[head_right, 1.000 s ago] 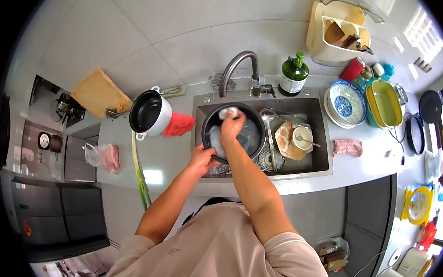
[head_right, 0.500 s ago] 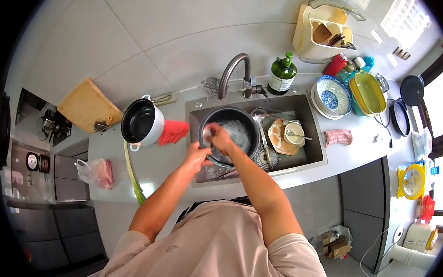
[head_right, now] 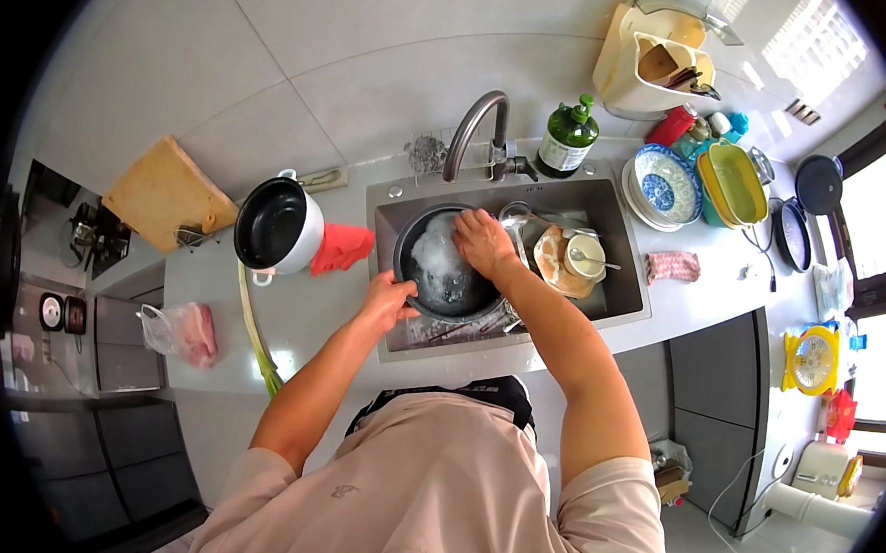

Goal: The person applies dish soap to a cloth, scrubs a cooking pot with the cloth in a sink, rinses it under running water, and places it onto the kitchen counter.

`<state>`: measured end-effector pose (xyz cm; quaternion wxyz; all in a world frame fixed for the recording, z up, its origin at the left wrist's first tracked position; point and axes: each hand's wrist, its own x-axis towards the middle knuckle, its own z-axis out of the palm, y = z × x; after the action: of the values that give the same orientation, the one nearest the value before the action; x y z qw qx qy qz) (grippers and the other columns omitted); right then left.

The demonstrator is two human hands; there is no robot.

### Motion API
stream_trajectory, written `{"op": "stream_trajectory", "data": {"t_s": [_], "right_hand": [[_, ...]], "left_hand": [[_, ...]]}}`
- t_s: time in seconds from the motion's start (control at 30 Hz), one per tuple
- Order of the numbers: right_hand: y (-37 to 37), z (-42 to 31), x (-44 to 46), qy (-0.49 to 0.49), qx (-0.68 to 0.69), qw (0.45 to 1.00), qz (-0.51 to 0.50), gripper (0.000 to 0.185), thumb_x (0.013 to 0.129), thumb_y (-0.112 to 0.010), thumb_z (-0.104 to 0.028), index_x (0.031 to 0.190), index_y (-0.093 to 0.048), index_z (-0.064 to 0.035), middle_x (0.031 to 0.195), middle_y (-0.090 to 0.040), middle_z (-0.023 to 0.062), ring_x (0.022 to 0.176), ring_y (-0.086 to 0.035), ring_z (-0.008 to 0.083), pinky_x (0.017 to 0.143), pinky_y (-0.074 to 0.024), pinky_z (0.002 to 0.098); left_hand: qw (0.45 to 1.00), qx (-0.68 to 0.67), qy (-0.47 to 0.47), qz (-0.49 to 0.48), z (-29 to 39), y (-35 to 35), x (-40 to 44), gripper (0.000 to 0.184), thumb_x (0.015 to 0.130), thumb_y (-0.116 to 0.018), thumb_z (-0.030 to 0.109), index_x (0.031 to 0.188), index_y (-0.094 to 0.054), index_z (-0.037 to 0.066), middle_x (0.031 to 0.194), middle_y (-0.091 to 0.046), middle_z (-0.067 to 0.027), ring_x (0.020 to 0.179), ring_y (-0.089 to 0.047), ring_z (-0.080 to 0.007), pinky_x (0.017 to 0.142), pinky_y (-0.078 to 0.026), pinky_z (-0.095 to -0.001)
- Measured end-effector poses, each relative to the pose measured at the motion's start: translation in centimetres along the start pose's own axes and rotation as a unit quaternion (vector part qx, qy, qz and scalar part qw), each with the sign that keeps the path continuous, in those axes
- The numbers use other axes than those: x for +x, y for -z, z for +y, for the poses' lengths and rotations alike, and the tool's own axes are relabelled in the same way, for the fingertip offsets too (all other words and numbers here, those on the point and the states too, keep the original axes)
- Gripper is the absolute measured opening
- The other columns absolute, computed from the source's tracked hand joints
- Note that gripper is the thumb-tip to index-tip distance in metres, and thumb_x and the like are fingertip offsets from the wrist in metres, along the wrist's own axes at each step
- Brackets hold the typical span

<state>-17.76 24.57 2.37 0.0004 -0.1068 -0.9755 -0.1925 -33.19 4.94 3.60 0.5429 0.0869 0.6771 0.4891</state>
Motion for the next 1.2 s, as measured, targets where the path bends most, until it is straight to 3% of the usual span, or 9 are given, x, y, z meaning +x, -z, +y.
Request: {"op": "stream_trajectory", "data": {"t_s": [0.03,0.47,0.53,0.63,0.8,0.9,0.97,1.1,1.2], "right_hand": [[0.0,0.2,0.1,-0.007,-0.017,0.995,0.101,0.019,0.090,-0.060,-0.027,0.097,-0.074,-0.0168,0.103,-0.063,0.0008,0.109,-0.055,0.0205,0.092,-0.0413,0.0354],[1.4,-7.4,-3.5,-0.182,0.236,0.952,0.071,0.028,0.086,-0.069,-0.037,0.097,-0.073,-0.0111,0.097,-0.065,0.0092,0.105,-0.060,0.0303,0.093,-0.0446,0.0444],[1.2,-8.9,-3.1,-0.158,0.374,0.896,0.179,0.036,0.087,-0.072,-0.043,0.104,-0.070,-0.0112,0.094,-0.065,0.0104,0.103,-0.063,0.0313,0.093,-0.0475,0.0460],[1.6,-6.3,-5.6,-0.025,0.391,0.920,0.028,0.041,0.086,-0.076,-0.045,0.106,-0.066,-0.0107,0.095,-0.066,0.0100,0.100,-0.066,0.0302,0.092,-0.0496,0.0456],[0.5,-1.8,-5.7,0.036,0.411,0.908,0.077,0.034,0.078,-0.084,-0.034,0.103,-0.069,-0.0161,0.094,-0.070,0.0071,0.094,-0.069,0.0305,0.088,-0.0513,0.0443],[2.9,-0.2,-4.5,0.003,0.490,0.870,-0.051,0.037,0.078,-0.084,-0.030,0.107,-0.070,-0.0129,0.097,-0.071,0.0114,0.097,-0.069,0.0338,0.089,-0.0513,0.0466],[3.5,0.9,-3.8,0.005,0.527,0.846,-0.083,0.040,0.079,-0.085,-0.031,0.110,-0.069,-0.0101,0.100,-0.073,0.0148,0.099,-0.069,0.0377,0.088,-0.0520,0.0476],[3.1,2.3,-3.1,-0.012,0.591,0.796,-0.133,0.039,0.083,-0.084,-0.034,0.112,-0.070,-0.0103,0.103,-0.075,0.0146,0.098,-0.070,0.0355,0.085,-0.0534,0.0436],[2.2,3.2,-2.9,-0.023,0.611,0.774,-0.165,0.044,0.081,-0.087,-0.033,0.116,-0.070,-0.0108,0.103,-0.075,0.0112,0.099,-0.071,0.0284,0.087,-0.0533,0.0416]], "left_hand": [[1.000,0.008,-0.007,0.008,0.0,-0.1,0.2,0.013,0.083,-0.067,0.002,0.096,-0.064,0.003,0.083,-0.065,-0.0068,0.067,-0.068,-0.0186,0.054,-0.061,-0.0379],[0.994,-0.057,-0.042,0.087,0.3,-0.1,3.7,0.014,0.081,-0.066,-0.001,0.094,-0.063,0.004,0.083,-0.062,-0.0046,0.065,-0.065,-0.0171,0.050,-0.061,-0.0396],[0.993,-0.099,-0.039,0.055,0.4,0.0,3.7,0.015,0.081,-0.067,-0.001,0.095,-0.062,0.003,0.083,-0.062,-0.0052,0.068,-0.066,-0.0182,0.053,-0.063,-0.0410],[0.998,-0.040,-0.013,0.040,1.0,1.3,3.3,0.017,0.082,-0.067,0.000,0.098,-0.060,0.003,0.084,-0.063,-0.0067,0.071,-0.067,-0.0194,0.055,-0.065,-0.0416],[0.999,0.026,0.028,0.009,1.2,1.5,4.1,0.019,0.086,-0.068,0.007,0.102,-0.060,0.001,0.092,-0.065,-0.0112,0.078,-0.070,-0.0265,0.062,-0.063,-0.0471],[0.898,0.325,-0.224,0.196,-1.1,1.7,6.1,0.026,0.089,-0.072,0.016,0.108,-0.061,0.001,0.101,-0.066,-0.0158,0.091,-0.069,-0.0343,0.077,-0.057,-0.0533],[0.680,0.474,-0.541,0.142,1.7,0.5,2.6,0.031,0.095,-0.070,0.028,0.110,-0.063,0.002,0.108,-0.065,-0.0197,0.104,-0.064,-0.0414,0.089,-0.050,-0.0547],[0.795,0.430,-0.385,-0.187,0.0,0.3,3.1,0.032,0.105,-0.059,0.034,0.106,-0.067,0.003,0.095,-0.066,-0.0172,0.091,-0.062,-0.0410,0.081,-0.050,-0.0478],[0.825,0.401,-0.373,-0.141,-1.1,-0.4,3.4,0.036,0.105,-0.060,0.037,0.103,-0.066,0.002,0.088,-0.067,-0.0188,0.083,-0.064,-0.0346,0.075,-0.050,-0.0433]]}}
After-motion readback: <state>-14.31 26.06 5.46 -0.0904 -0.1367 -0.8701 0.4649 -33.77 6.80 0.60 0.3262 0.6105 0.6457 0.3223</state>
